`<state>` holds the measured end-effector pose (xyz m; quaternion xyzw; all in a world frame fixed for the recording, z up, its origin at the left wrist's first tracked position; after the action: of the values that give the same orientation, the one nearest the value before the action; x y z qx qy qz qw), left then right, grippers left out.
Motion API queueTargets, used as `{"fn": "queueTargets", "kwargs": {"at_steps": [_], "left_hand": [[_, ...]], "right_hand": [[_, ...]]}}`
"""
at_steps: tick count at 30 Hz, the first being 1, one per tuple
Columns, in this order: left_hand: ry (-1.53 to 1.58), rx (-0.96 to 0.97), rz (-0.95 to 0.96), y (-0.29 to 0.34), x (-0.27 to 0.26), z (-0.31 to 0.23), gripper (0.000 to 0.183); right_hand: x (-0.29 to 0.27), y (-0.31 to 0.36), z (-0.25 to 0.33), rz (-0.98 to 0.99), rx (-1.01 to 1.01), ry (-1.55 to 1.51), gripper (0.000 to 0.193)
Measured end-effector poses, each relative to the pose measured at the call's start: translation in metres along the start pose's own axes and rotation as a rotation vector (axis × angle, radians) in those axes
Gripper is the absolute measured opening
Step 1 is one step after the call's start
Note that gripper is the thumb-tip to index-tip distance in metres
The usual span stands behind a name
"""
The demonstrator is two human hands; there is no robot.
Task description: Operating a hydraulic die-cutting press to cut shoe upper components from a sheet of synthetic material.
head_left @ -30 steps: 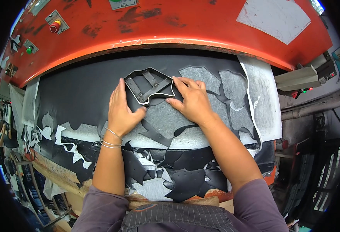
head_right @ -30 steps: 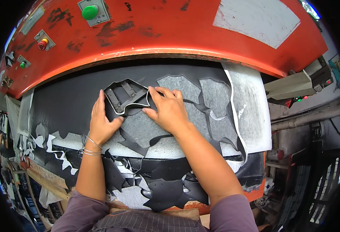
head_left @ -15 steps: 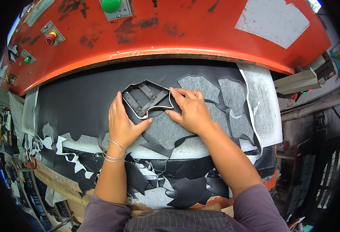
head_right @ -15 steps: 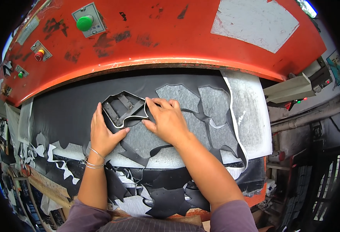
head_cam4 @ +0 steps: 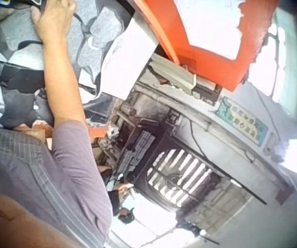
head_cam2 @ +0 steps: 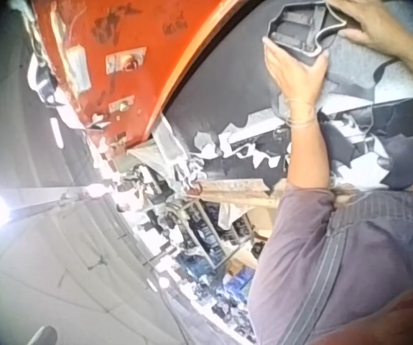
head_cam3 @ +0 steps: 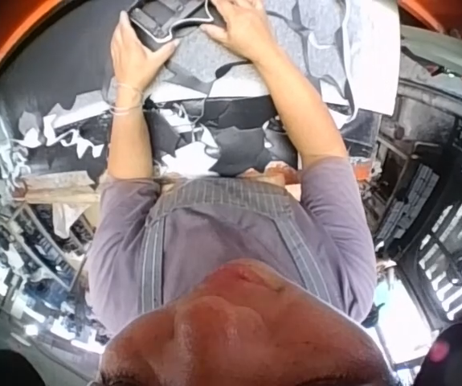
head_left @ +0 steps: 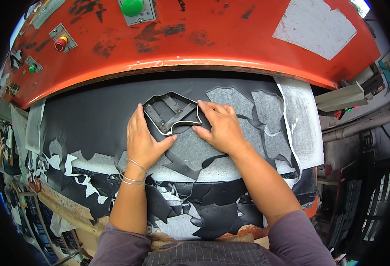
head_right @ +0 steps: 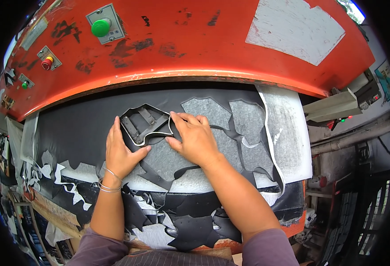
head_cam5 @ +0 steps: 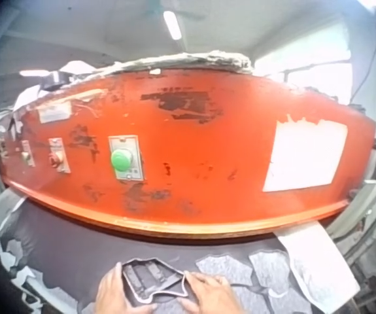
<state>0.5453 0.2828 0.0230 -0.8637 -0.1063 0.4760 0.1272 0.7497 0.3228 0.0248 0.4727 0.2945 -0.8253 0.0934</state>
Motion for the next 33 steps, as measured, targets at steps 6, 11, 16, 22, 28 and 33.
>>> {"fn": "queueTargets", "kwargs": {"at_steps": [6,11,16,22,28,33], "left_hand": [[0.002,-0.005,0.02,0.003,-0.002,0.0,0.111],[0.006,0.024,-0.017,0.005,-0.002,0.006,0.112],[0.032,0.011,0.017,0.006,-0.002,0.003,0.112],[0.077,0.021,0.022,0.006,0.002,0.001,0.111],[0.041,0.006,0.022,0.008,0.0,0.005,0.111],[0.04,0.001,0.048,0.005,-0.003,0.005,0.111]], "right_hand": [[0.002,0.003,0.002,0.018,0.007,-0.005,0.064],[-0.002,-0.001,-0.002,0.035,0.028,-0.018,0.067],[-0.031,-0.051,0.006,0.053,0.005,-0.136,0.054],[-0.015,-0.085,0.037,0.253,-0.116,0.049,0.054],[0.0,0.004,-0.007,0.232,0.085,-0.025,0.091],[0.011,0.013,0.003,0.125,0.123,0.069,0.081]]}}
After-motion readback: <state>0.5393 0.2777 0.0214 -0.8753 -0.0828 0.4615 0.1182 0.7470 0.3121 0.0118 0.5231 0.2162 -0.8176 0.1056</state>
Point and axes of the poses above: each hand's wrist, its own y-axis away from the middle knuckle, its own x-axis out of the palm, z = x × y, the point moved 6 cm from there along -y, towards the middle knuckle, and after that the axes turned 4 degrees about y, right-handed, at the moved point
